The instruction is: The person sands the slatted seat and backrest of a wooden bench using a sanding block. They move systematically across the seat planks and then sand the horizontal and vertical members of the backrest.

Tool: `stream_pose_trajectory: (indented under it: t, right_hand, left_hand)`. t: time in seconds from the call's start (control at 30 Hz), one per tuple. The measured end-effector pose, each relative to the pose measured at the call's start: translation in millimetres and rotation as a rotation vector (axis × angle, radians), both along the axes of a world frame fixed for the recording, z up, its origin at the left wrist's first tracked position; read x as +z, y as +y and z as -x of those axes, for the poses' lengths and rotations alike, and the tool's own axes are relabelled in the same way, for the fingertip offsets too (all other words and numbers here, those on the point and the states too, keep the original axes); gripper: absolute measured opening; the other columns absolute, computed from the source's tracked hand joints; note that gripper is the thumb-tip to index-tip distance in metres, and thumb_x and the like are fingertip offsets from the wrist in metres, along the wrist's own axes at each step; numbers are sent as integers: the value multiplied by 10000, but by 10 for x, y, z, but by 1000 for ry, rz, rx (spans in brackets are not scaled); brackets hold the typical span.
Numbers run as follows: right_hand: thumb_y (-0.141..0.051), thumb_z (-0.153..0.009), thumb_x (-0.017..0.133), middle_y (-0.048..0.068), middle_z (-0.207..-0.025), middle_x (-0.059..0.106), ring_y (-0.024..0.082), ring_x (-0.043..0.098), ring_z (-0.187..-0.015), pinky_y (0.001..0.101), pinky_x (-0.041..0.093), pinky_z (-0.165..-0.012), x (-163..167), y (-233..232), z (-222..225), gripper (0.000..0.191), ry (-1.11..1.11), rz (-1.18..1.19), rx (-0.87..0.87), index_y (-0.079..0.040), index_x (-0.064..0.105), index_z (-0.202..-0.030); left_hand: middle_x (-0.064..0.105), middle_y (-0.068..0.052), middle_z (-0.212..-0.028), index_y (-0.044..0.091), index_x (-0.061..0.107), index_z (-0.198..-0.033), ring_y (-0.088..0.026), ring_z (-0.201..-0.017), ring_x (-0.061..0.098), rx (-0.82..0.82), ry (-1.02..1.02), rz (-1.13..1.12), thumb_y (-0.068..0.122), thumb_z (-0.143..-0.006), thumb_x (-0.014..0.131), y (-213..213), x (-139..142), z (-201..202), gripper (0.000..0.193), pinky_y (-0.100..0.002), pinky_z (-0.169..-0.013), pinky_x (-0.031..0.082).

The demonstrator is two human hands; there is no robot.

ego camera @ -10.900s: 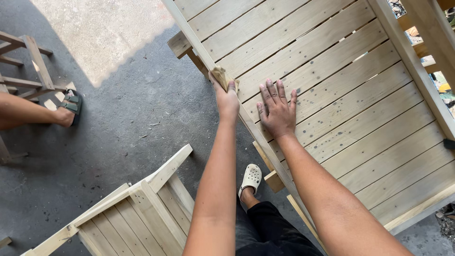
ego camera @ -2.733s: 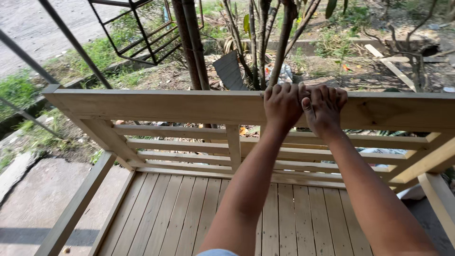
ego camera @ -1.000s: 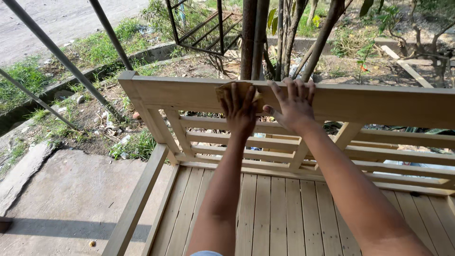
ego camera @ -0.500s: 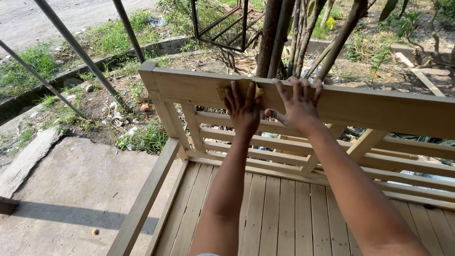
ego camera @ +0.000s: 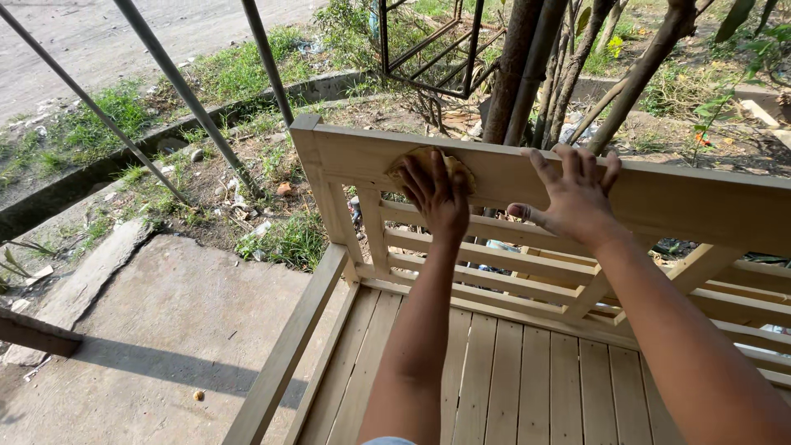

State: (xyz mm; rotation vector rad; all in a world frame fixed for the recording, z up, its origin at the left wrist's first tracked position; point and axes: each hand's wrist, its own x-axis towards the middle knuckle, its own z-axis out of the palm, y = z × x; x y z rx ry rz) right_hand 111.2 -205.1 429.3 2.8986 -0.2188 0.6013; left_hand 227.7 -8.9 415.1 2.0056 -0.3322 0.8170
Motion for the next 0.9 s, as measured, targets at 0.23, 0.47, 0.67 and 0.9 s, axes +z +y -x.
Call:
stream_pose_trajectory:
  t: [0.23,0.47,0.67,0.9]
  right_hand:
    - [-1017,-668,360,166,-1428,269,368,169,-1324,669,-25,-1077,17,-23,-72,1217,120,-24,-66,-318,168,-1646]
    - [-1015,-698,352,172,-1429,303,364,175,-1382,667,-16,-1115,48,-56,-1,1184,70,-43,17,-322,197,-1645]
    - [-1026,-661,396,176,-1422,298,377,174,-1369,680,-37,-1096,76,9,-13,1219,81,-40,1,-335,176,-1642]
    - [-1007,-644,468,171,-1454,261,390,138,-1397,686,-48,-1087,158,54,43,1227,103,-54,26,-371,112,-1631]
  left_hand:
    - [-65,-143,-1749,290,64,-1684,-365,-1616,-85,223,154,406,671,-1076,131,598,247,-798,720,-588,-1288,-49]
    - [-86,-164,-1749,306,112,-1677,-477,-1597,-68,85,34,167,682,-1025,189,-24,56,-230,757,-632,-1250,-63]
    - [-53,-138,-1771,324,109,-1680,-456,-1619,-39,257,216,450,723,-1035,167,346,235,-649,761,-623,-1287,-21]
    - [-100,-162,-1750,309,66,-1671,-491,-1601,-65,116,65,273,762,-1024,198,92,208,-266,800,-637,-1262,-23]
